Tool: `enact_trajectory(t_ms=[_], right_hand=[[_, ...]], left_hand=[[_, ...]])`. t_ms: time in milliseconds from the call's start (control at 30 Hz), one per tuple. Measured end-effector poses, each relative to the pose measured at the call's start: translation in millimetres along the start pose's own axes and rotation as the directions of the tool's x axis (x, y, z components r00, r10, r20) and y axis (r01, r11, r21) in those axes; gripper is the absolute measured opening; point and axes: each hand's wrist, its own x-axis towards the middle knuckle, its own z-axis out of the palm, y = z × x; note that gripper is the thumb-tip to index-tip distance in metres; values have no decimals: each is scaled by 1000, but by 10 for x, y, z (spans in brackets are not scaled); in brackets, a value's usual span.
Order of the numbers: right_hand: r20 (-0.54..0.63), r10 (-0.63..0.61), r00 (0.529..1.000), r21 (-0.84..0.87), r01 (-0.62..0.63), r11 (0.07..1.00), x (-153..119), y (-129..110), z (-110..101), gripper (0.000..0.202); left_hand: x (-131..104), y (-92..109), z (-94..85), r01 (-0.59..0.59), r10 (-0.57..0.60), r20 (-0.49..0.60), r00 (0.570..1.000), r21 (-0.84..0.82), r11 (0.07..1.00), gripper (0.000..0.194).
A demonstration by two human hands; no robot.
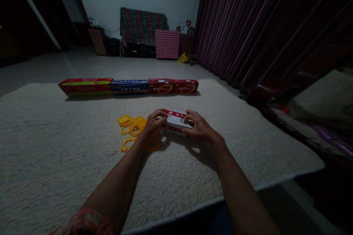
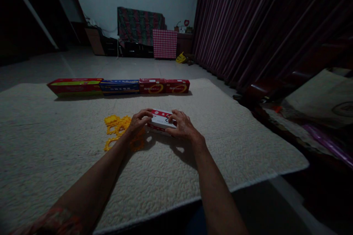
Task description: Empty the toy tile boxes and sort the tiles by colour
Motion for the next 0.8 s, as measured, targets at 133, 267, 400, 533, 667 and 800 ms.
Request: enact_trajectory(t_ms=[133,267,400,533,667,800], right_hand=[[-1,32,999,-32,-32,999,-16,8,31,32],[45,15,999,-64,-12,998,-15,-32,-30,41],[100,-10,995,-36,14,999,43,-84,-144,38],[139,5,990,39,-10,999,151,-8,-323,35],[6,140,990,26,-140,990,256,286,-557,33],[-242,376,894,-59,-400,915,304,800,-758,31]], left_hand=[[10,-30,-1,1,-1,1,1000,3,1000,14],[12,-24,-7,-9,9,-12,1000,-5,1000,18],[12,-10,-9,-17,17,-60,998,9,1000,19],[96,18,-67,-4,11,-127,992,59,998,21],[284,63,-237,-76,102,-166,981,157,985,20],[459,56,-459,-89,140,-208,968,236,968,19]])
